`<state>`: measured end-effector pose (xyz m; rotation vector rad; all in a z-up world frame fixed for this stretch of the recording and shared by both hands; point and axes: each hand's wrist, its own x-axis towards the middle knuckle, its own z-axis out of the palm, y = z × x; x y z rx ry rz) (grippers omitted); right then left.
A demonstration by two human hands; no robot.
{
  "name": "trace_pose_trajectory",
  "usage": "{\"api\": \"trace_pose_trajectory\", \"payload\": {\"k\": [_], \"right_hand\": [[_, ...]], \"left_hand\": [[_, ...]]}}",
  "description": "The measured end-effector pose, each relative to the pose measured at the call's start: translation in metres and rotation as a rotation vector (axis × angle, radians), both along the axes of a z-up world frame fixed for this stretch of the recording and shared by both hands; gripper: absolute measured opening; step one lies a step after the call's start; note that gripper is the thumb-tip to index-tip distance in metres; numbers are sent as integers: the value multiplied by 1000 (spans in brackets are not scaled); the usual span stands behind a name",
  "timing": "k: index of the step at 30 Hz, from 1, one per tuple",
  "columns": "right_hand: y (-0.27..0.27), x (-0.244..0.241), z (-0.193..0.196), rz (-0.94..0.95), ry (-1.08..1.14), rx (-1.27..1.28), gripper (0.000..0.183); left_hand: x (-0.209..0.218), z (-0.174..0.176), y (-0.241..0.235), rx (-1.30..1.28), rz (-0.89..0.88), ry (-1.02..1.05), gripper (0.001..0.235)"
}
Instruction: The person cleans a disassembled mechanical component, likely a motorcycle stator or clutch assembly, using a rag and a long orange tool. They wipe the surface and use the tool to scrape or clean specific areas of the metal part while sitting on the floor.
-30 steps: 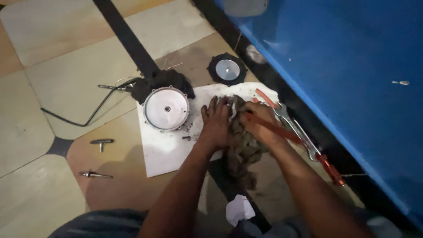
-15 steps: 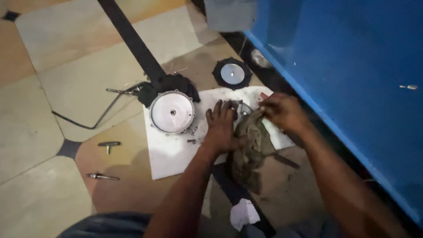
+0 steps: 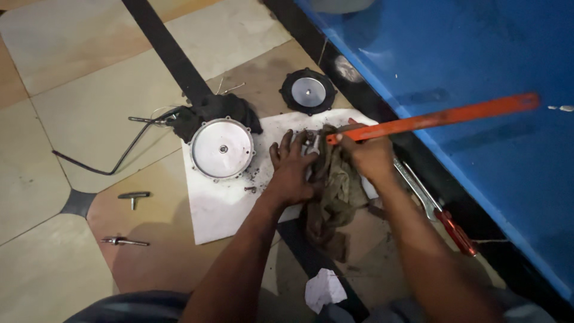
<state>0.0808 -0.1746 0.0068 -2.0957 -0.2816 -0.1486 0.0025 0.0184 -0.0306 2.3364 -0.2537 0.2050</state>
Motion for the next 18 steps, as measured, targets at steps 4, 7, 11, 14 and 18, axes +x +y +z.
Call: {"api": "trace_pose_trajectory", "payload": {"k": [4,7,11,14,18], "right_hand": [[10,3,-33,-162,-23,72,42],[23,9,-45,-184,100,338,42],[41,12,-40,-372,61,86,32],[49,7,-35,-331,15,-32,29],[44,0,-34,-232,-263,-218,31]], "left_hand": [[-1,-7,1,-23,16,-47,45],[1,-8,-1,-44,22,-48,41],[2,-12,-1,-88,2,-106,50],[3,-20,-1,-63,22,-73,47],[7,-24,0,-57,16,-129,45]]}}
